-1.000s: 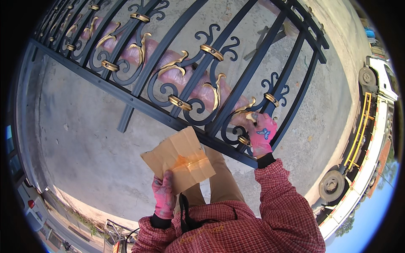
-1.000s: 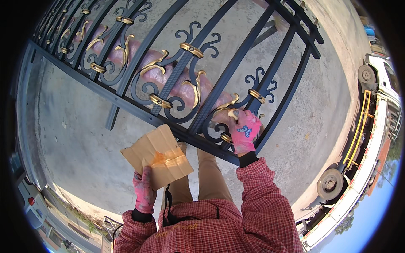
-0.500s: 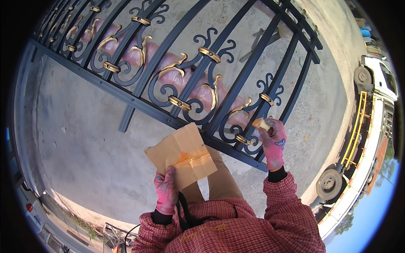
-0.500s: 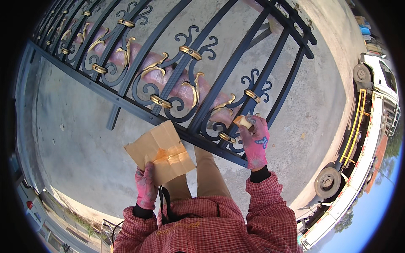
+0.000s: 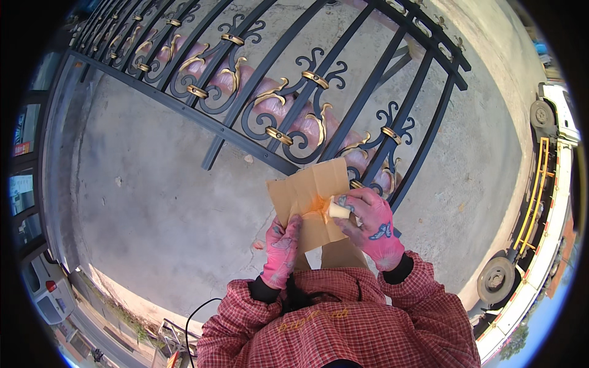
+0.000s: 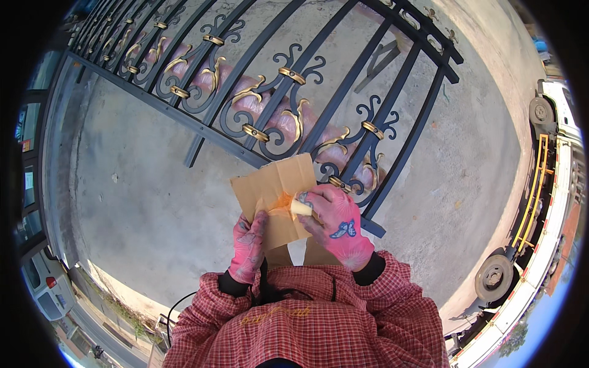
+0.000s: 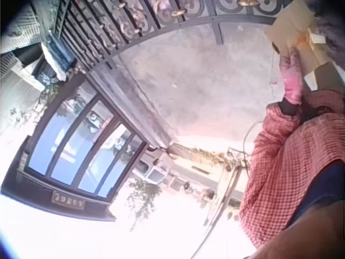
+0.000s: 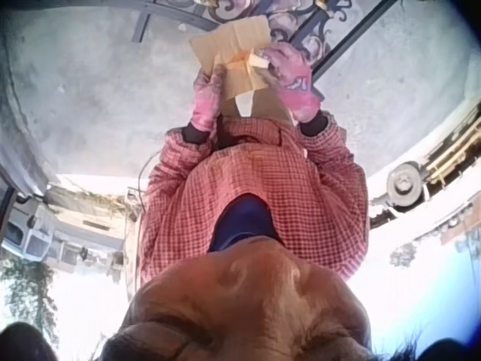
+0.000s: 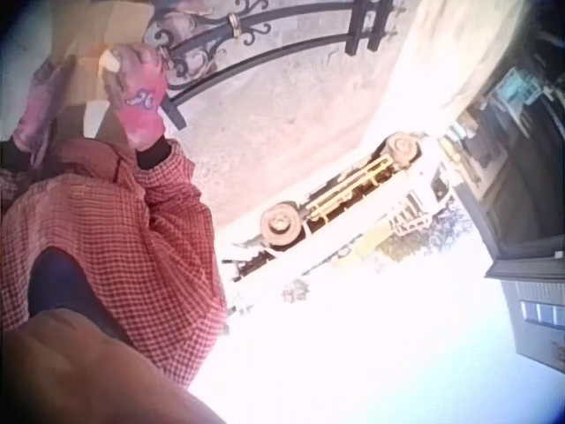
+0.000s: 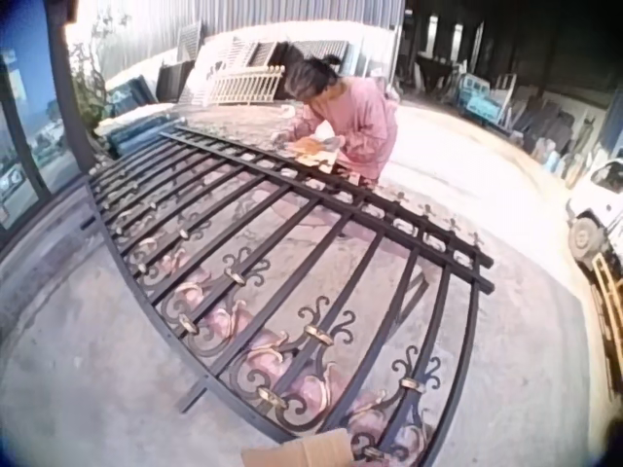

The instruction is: The person applies gold paint to the decorative scrollwork on a black metal gate using a small brush. They hold a cardboard paint reservoir in the left hand and repeatedly dip the brush to continue painting the ornamental details.

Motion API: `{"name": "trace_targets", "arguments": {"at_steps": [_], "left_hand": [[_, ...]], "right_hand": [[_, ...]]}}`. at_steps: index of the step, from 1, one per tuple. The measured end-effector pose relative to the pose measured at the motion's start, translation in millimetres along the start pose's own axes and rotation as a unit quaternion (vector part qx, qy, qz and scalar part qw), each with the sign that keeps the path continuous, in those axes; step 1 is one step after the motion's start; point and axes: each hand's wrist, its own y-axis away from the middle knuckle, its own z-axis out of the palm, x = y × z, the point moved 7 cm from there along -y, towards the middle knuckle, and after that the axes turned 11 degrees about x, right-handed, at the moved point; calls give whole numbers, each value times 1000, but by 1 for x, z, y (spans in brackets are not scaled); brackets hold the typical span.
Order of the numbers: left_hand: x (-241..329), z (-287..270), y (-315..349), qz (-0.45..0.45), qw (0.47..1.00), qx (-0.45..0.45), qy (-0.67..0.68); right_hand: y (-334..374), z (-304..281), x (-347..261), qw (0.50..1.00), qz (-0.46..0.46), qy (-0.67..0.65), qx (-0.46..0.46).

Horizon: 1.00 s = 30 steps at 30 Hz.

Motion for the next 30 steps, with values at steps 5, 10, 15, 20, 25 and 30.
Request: {"name": "trace_targets", "arguments": {"at_steps": [5,10,15,20,25,30], "left_hand": [[-25,14,21,-1,999,31,28],[-65,44,33,-21,999,38,18],[-79,44,42,-54,993,77,72],[-89,42,53,-52,990,105,77],[-91,36,64,-36,986,146,67],[-99,29,68,-31,982,170,72]], "right_hand": [[16,-23,30,998,-2,54,-15],[32,-46,71,998,-18,34,-45],[33,-93,213,971,211,-53,100],[8,-65,285,987,135,-27,83],[-7,-60,319,979,188,51,52],[-10,-44,306,992,117,38,1]]}}
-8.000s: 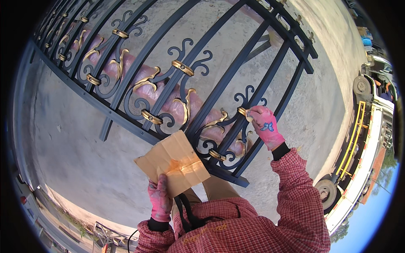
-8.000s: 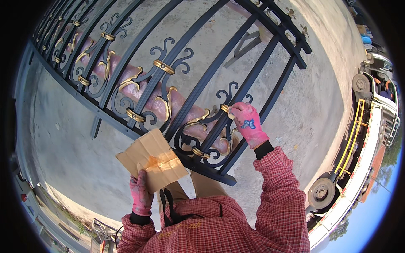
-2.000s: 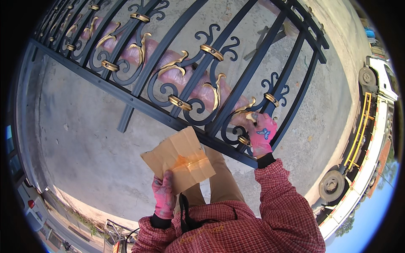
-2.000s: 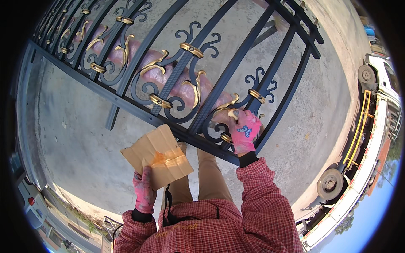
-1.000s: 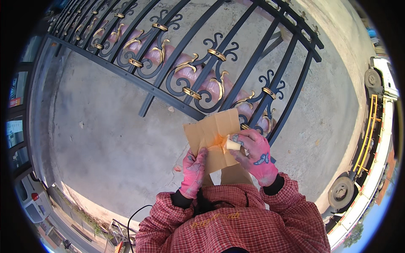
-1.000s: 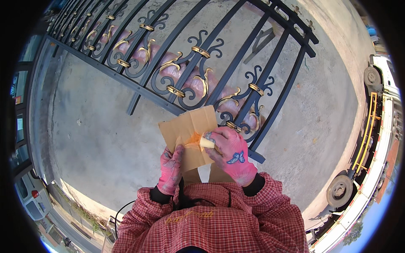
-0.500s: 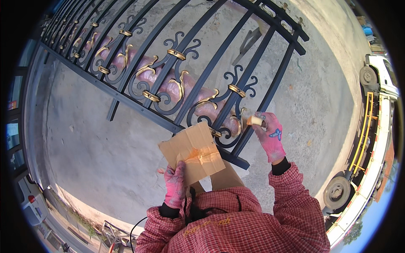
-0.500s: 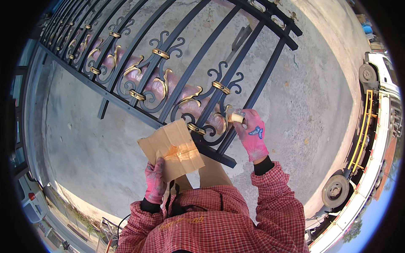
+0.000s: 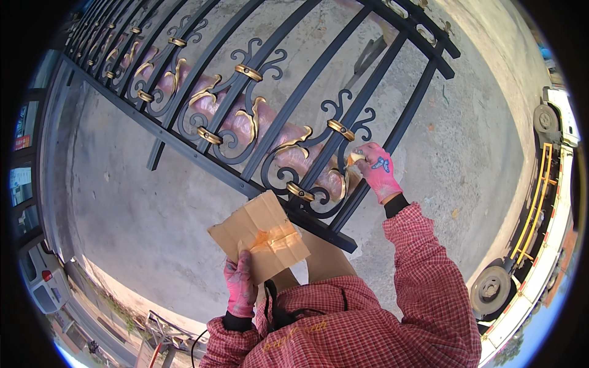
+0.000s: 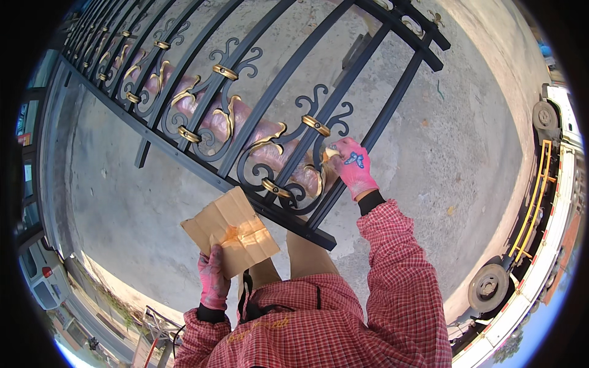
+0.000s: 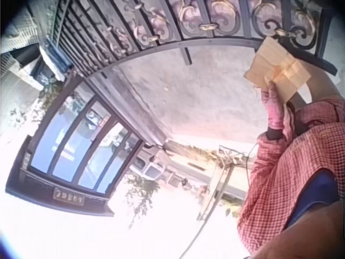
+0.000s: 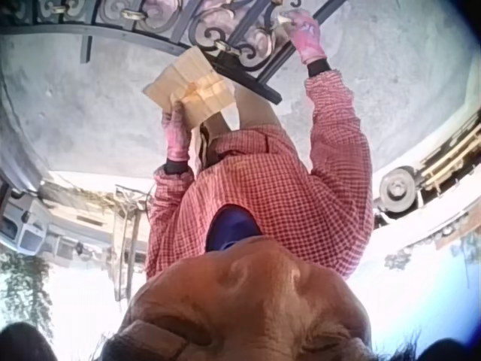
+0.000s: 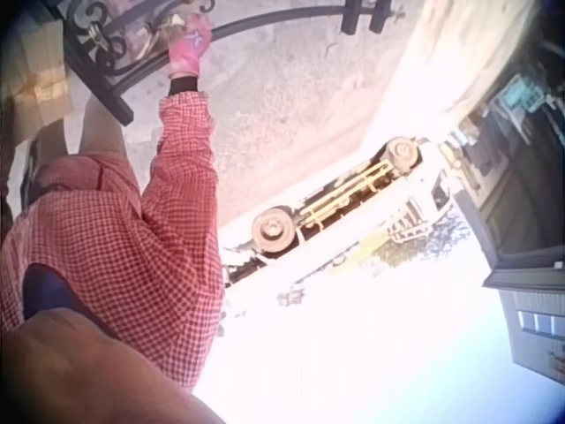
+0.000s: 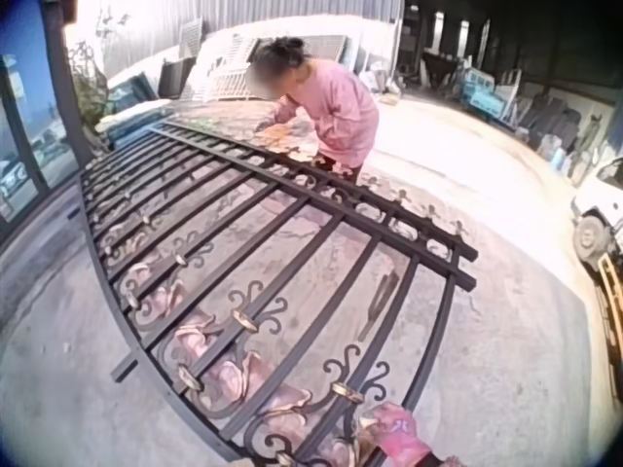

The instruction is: The person applies gold paint to the decorative scrollwork on a black metal gate using a small brush. They hold a cardboard paint reservoir in the left hand and repeatedly dip the brush to continue painting the ornamental details.

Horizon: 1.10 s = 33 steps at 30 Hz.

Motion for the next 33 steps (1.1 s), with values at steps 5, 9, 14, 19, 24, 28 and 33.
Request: {"name": "trace_targets", "arguments": {"at_steps": [5,9,14,19,24,28,33], "left_hand": [[1,-7,5,8,1000,13,2],[3,-13,12,20,999,25,17],[-4,-18,17,8,999,33,21],[-7,-28,23,12,998,45,38],[-7,-25,27,7,999,28,33],[-9,-37,23,12,999,24,35],[-10,-49,22,-5,999,31,20]], "right_hand": [[1,3,0,999,-32,-1,-9],[-2,-3,-6,998,-58,12,14],[1,-4,4,999,-44,21,21],[22,-20,-10,998,-12,-14,54],[39,-7,-15,992,-71,95,50],[45,-2,-23,983,-120,131,47],[41,0,-18,989,-83,112,48]]}}
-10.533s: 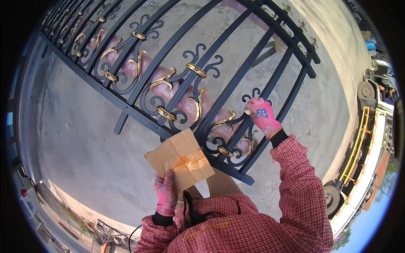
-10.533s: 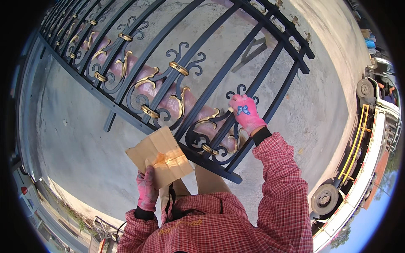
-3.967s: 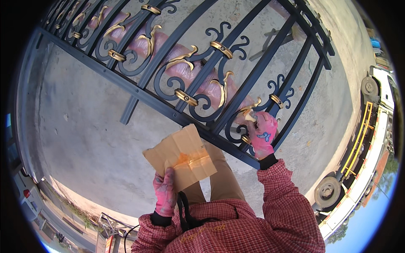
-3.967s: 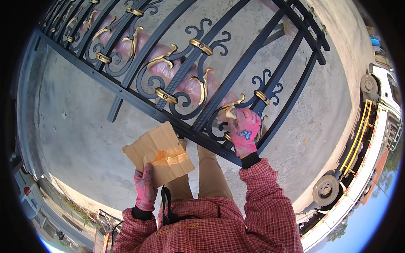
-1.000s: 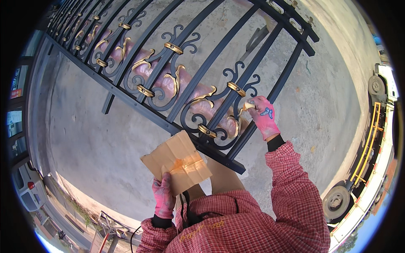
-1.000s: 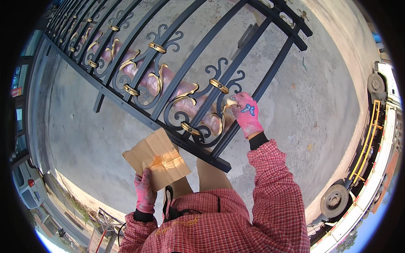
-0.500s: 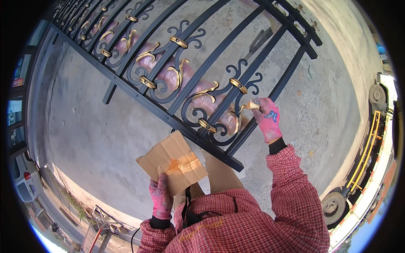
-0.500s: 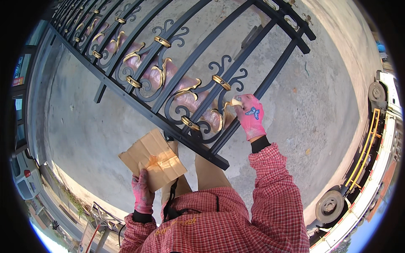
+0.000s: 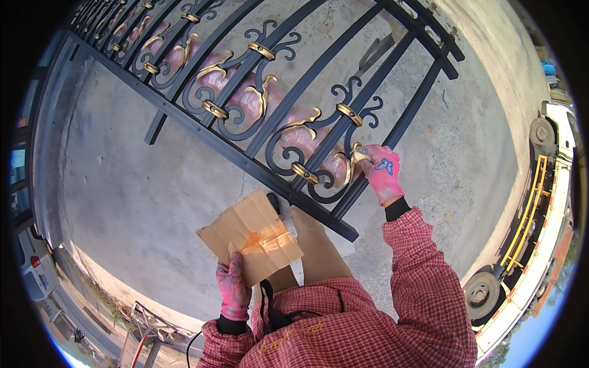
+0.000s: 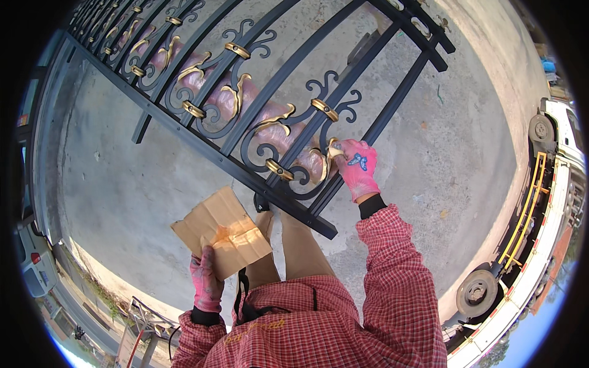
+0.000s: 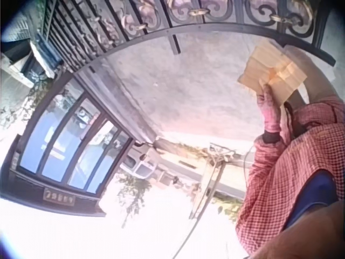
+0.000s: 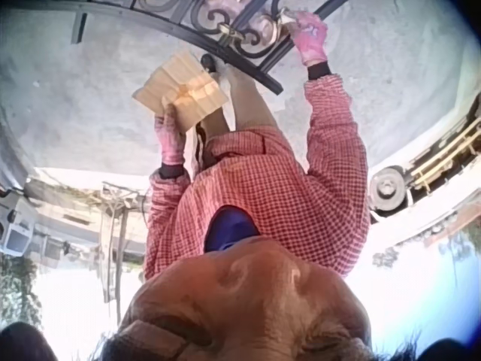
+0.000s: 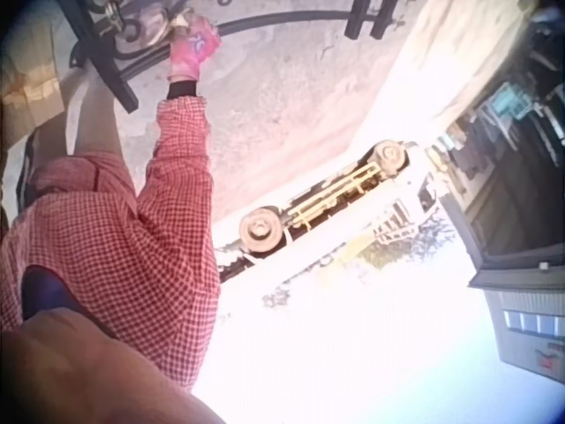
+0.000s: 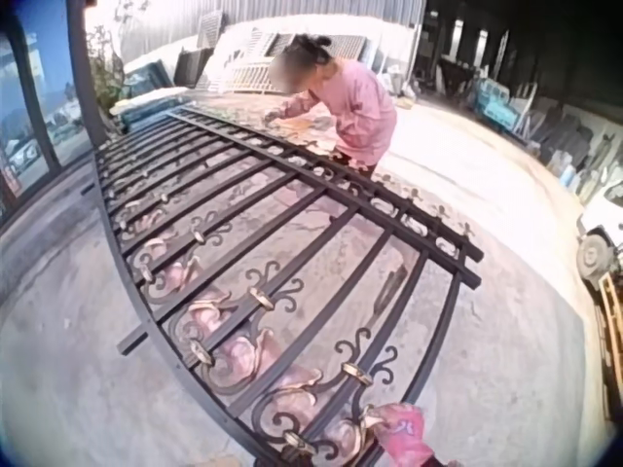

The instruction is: The person applies gold paint to the decorative scrollwork on a black metal gate using a small brush. They hold a cardboard paint reservoir in the left hand and repeatedly dip the brush to continue painting the ornamental details.

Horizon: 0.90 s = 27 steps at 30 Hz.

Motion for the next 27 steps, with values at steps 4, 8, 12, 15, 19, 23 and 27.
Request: {"name": "trace_targets", "arguments": {"at_steps": [4,8,12,15,19,23,27], "left_hand": [[3,-9,1,17,1000,-12,7],[3,-16,0,7,1000,-11,10],[-12,-29,2,2,1000,-5,31],[-29,-27,17,-4,998,20,59],[-57,-21,42,0,993,47,111],[-89,-9,74,11,982,91,163],[-116,-5,93,13,974,108,199]], "right_hand": [[-1,-10,-3,1000,-3,-19,10],[9,-12,-16,997,-48,55,-25],[20,-12,-30,995,-82,53,-23],[20,4,-28,983,-158,67,-70],[18,9,-29,972,-209,79,-70],[17,11,-40,959,-266,56,-86],[15,8,-43,956,-278,41,-89]]}}
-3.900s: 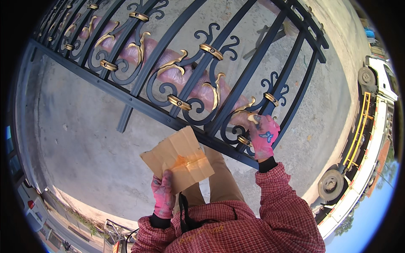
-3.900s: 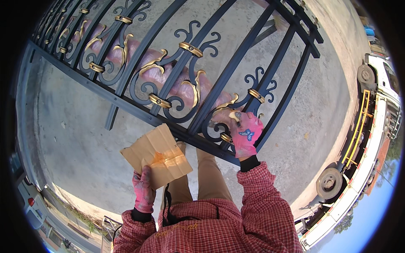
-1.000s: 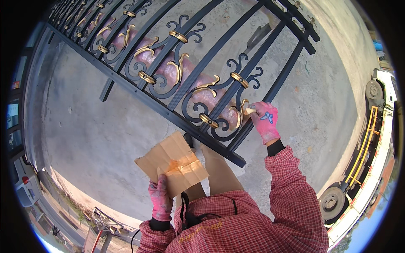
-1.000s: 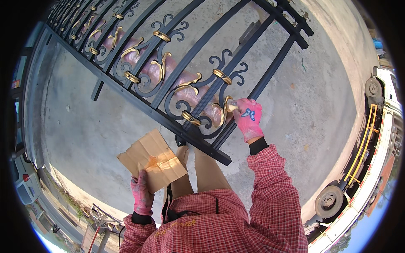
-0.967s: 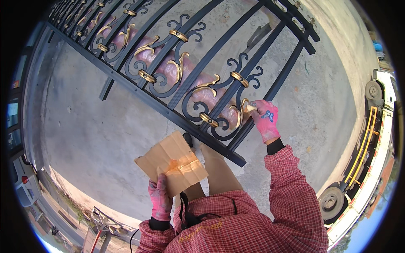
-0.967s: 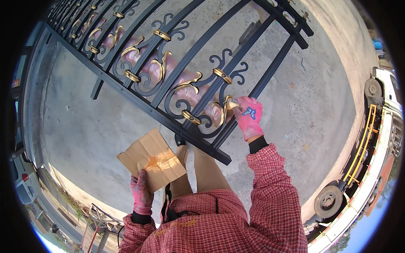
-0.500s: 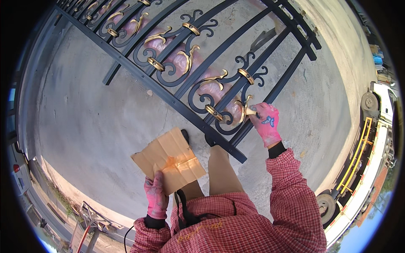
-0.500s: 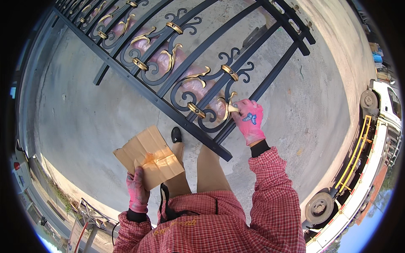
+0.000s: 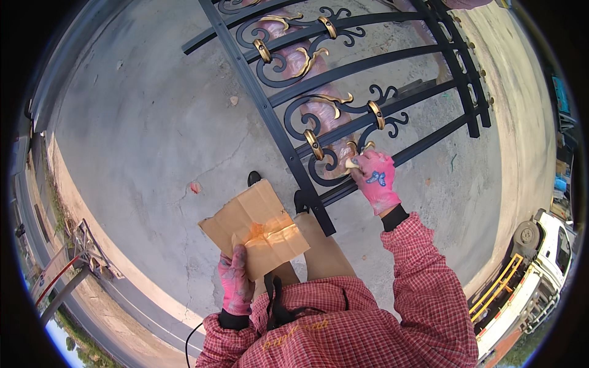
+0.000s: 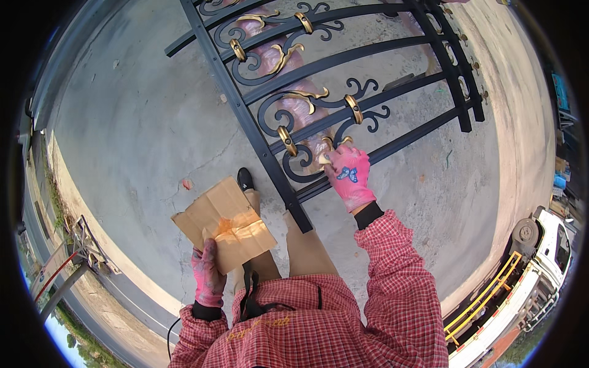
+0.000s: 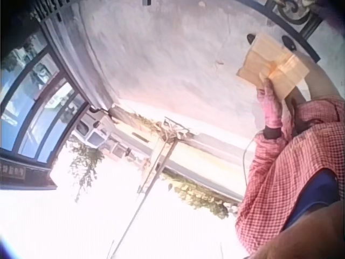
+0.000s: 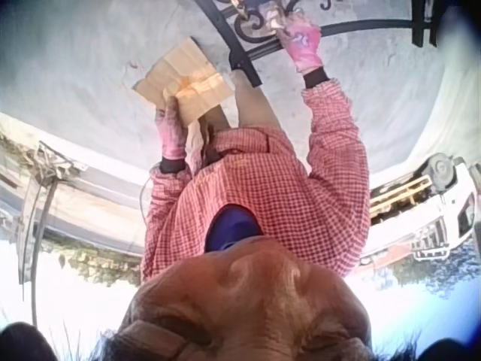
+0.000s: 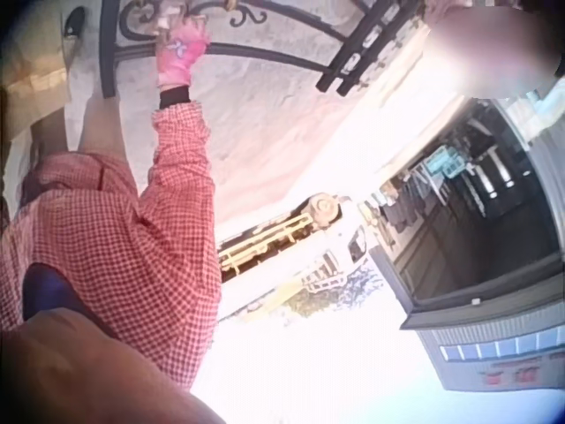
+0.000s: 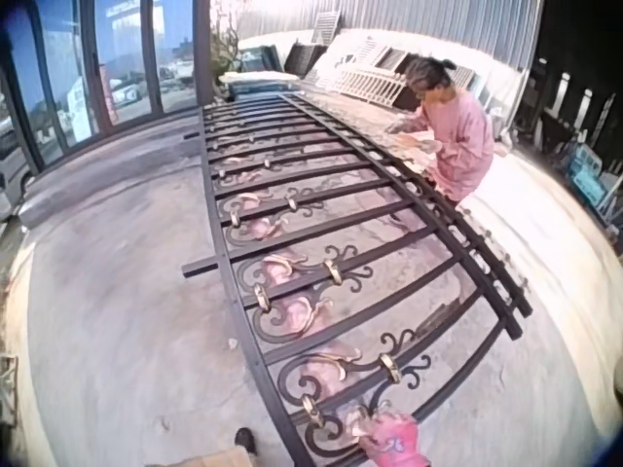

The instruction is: The person applies gold paint to the decorative scrollwork on a black metal gate using a small brush. They hold a cardboard paint reservoir in the left hand and repeatedly dip the brush to continue painting the ornamental details.

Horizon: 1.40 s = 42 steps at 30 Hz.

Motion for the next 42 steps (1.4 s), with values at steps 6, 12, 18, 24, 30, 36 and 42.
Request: {"name": "trace_targets", "arguments": {"at_steps": [6,12,18,24,30,36,42], "left_hand": [[-18,-15,16,4,999,31,10],[-27,-18,18,-1,999,37,24],[-26,-22,17,-2,998,57,22],[-27,-27,10,24,997,48,52],[-29,-32,6,-3,996,58,71],[-22,-26,0,2,996,47,75],[-19,-43,-2,-6,992,76,99]], "right_hand": [[-5,-8,2,1000,-14,-24,14],[-4,2,0,996,-81,20,13],[-35,6,-20,975,-208,71,25],[-42,21,-21,958,-255,124,-41],[-51,-5,-49,988,-149,25,-39],[-81,18,-102,977,-213,-30,2],[-66,19,-104,976,-173,48,-119]]}}
